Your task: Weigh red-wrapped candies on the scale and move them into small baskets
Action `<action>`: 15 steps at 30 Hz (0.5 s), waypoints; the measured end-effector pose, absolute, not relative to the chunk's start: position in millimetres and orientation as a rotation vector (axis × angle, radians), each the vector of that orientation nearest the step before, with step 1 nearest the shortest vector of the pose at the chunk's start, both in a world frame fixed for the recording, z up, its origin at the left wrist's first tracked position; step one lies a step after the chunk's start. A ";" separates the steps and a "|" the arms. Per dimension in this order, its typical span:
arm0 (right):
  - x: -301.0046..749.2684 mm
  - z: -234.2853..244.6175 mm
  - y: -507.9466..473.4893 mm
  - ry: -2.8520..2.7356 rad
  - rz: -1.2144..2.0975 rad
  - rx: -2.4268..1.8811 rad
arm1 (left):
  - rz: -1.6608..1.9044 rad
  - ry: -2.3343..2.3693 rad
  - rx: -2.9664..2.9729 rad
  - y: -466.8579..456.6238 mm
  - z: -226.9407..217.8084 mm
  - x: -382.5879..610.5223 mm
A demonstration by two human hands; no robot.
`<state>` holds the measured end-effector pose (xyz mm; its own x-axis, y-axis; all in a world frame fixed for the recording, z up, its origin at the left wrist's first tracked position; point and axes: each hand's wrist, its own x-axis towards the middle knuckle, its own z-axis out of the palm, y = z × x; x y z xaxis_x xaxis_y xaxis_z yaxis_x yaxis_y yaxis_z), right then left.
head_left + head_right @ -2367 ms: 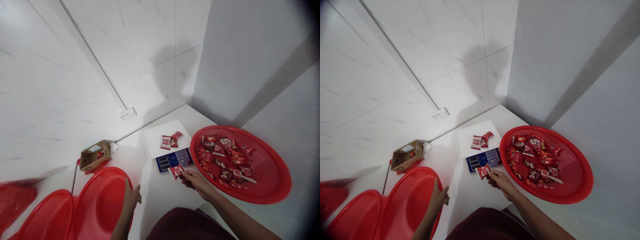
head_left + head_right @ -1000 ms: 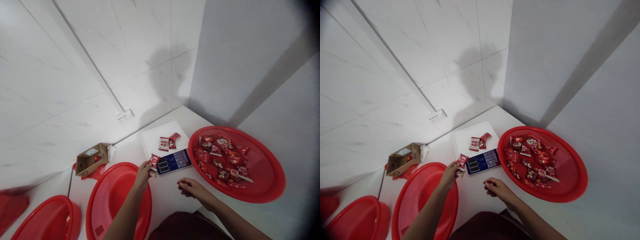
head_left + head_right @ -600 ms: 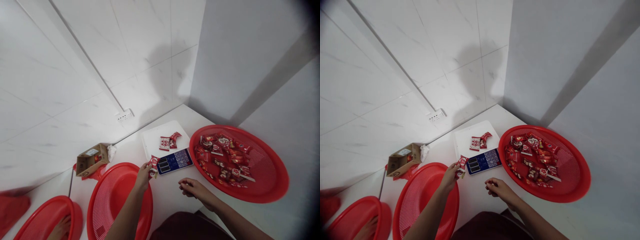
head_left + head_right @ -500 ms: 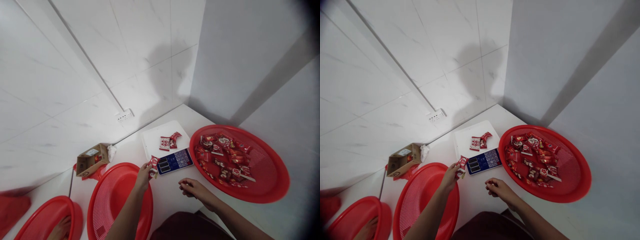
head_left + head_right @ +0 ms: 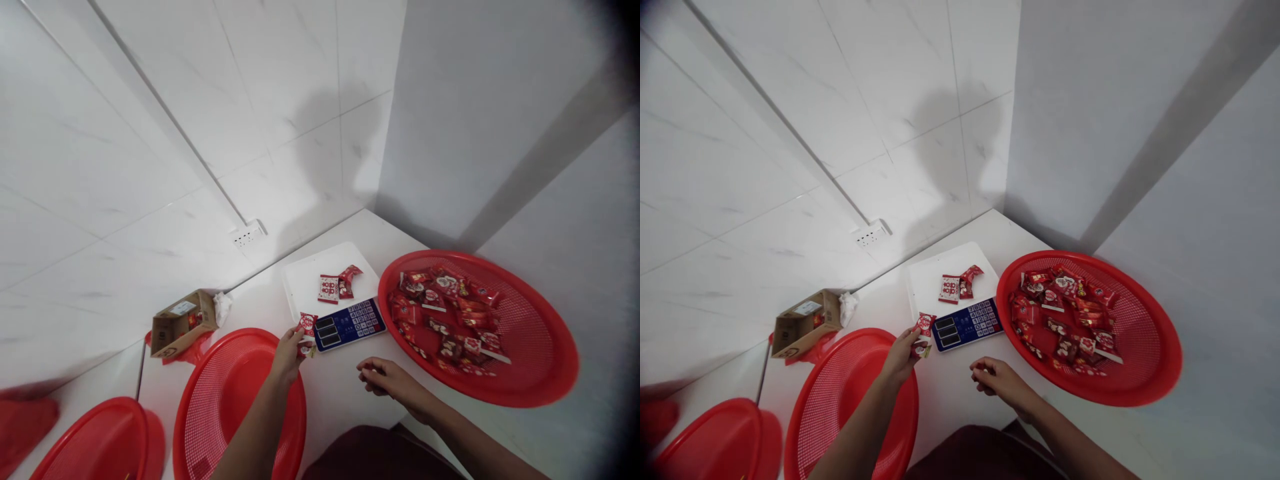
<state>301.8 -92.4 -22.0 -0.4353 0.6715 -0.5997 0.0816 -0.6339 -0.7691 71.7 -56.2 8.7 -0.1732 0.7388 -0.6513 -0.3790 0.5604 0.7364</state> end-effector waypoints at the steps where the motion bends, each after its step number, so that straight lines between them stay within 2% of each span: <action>1: 301.7 -21.4 -92.3 -1.071 2.120 -1.387 | 1.023 1.423 0.330 -55.8 8.3 71.9; 15: 301.3 -24.6 -94.7 -1.056 2.132 -1.389 | 1.038 1.395 0.285 -47.4 3.9 75.2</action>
<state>301.3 -94.7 -24.6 -0.4362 0.6641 -0.6072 0.0804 -0.6433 -0.7614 75.2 -47.4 3.9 -0.1586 0.7306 -0.6641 -0.4264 0.5560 0.7135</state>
